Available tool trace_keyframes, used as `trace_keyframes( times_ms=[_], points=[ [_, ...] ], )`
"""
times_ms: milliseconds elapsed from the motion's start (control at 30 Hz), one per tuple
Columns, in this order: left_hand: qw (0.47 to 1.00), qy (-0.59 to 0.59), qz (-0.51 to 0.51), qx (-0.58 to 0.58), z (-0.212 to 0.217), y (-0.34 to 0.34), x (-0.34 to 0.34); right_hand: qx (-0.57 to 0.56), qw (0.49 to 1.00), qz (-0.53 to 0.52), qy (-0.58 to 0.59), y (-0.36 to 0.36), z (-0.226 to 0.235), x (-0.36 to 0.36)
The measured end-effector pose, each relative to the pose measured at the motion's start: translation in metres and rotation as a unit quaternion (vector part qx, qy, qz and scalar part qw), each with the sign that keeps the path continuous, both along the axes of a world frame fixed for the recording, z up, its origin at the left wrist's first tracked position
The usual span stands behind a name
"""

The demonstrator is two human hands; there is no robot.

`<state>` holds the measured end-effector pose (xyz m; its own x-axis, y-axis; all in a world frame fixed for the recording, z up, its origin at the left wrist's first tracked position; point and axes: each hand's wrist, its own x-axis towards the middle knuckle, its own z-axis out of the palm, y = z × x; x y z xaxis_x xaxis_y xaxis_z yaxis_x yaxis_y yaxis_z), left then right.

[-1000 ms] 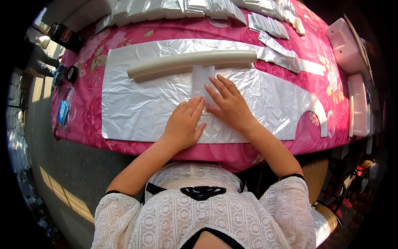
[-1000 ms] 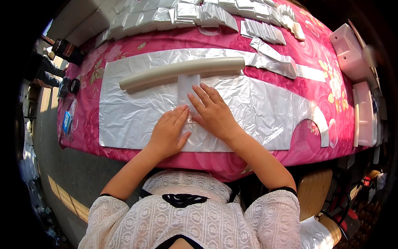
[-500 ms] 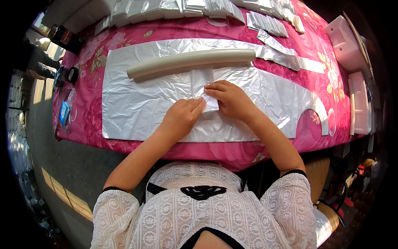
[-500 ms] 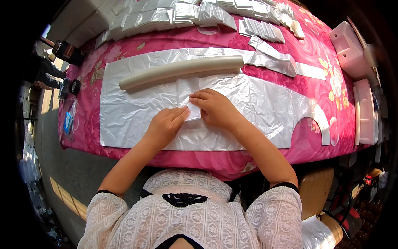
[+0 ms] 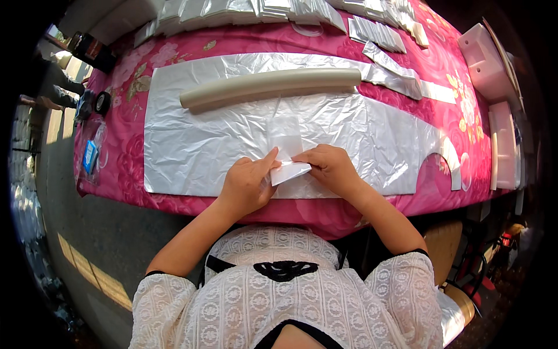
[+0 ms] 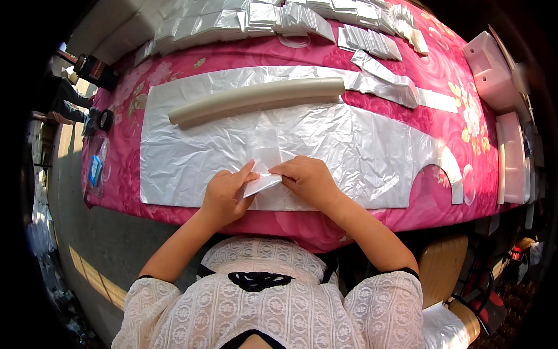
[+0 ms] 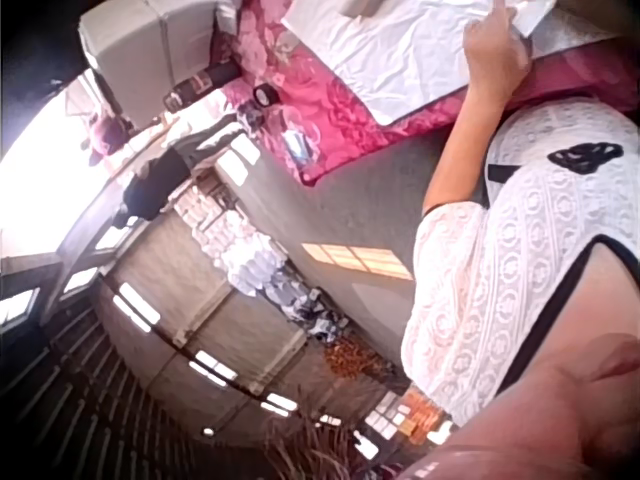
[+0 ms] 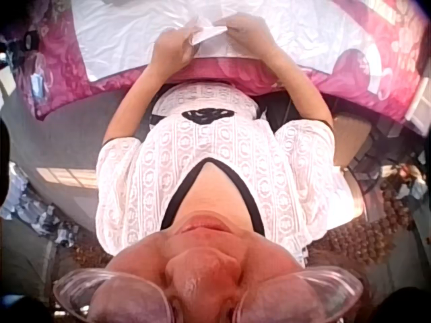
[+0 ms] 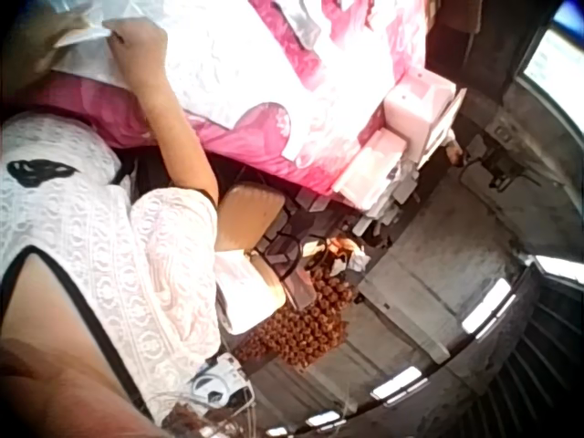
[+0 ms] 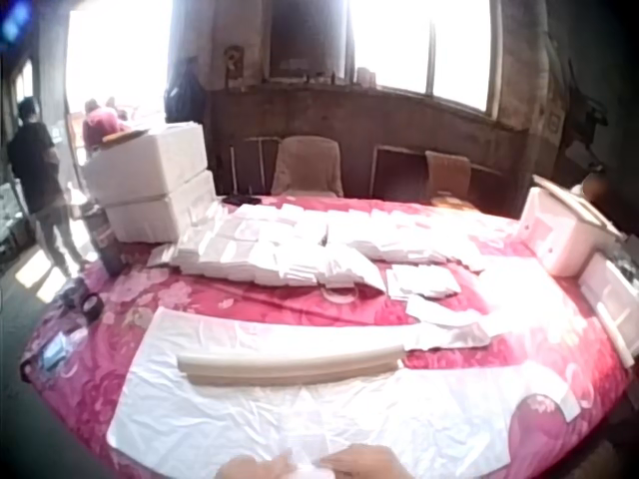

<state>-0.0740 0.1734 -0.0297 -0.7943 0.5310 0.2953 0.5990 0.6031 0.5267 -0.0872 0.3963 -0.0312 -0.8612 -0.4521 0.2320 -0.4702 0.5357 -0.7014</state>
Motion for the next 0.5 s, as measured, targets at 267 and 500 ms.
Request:
trace_keyframes(
  times_ms=[267,500],
  points=[
    [0.953,-0.235,0.174,0.082,0.006,0.014,-0.032,0.024,0.924,-0.116,-0.364,-0.016,0.028,-0.044],
    [0.912,-0.350,0.208,0.049,0.026,0.016,-0.042,0.059,0.920,-0.117,-0.369,-0.019,0.025,-0.052]
  ],
)
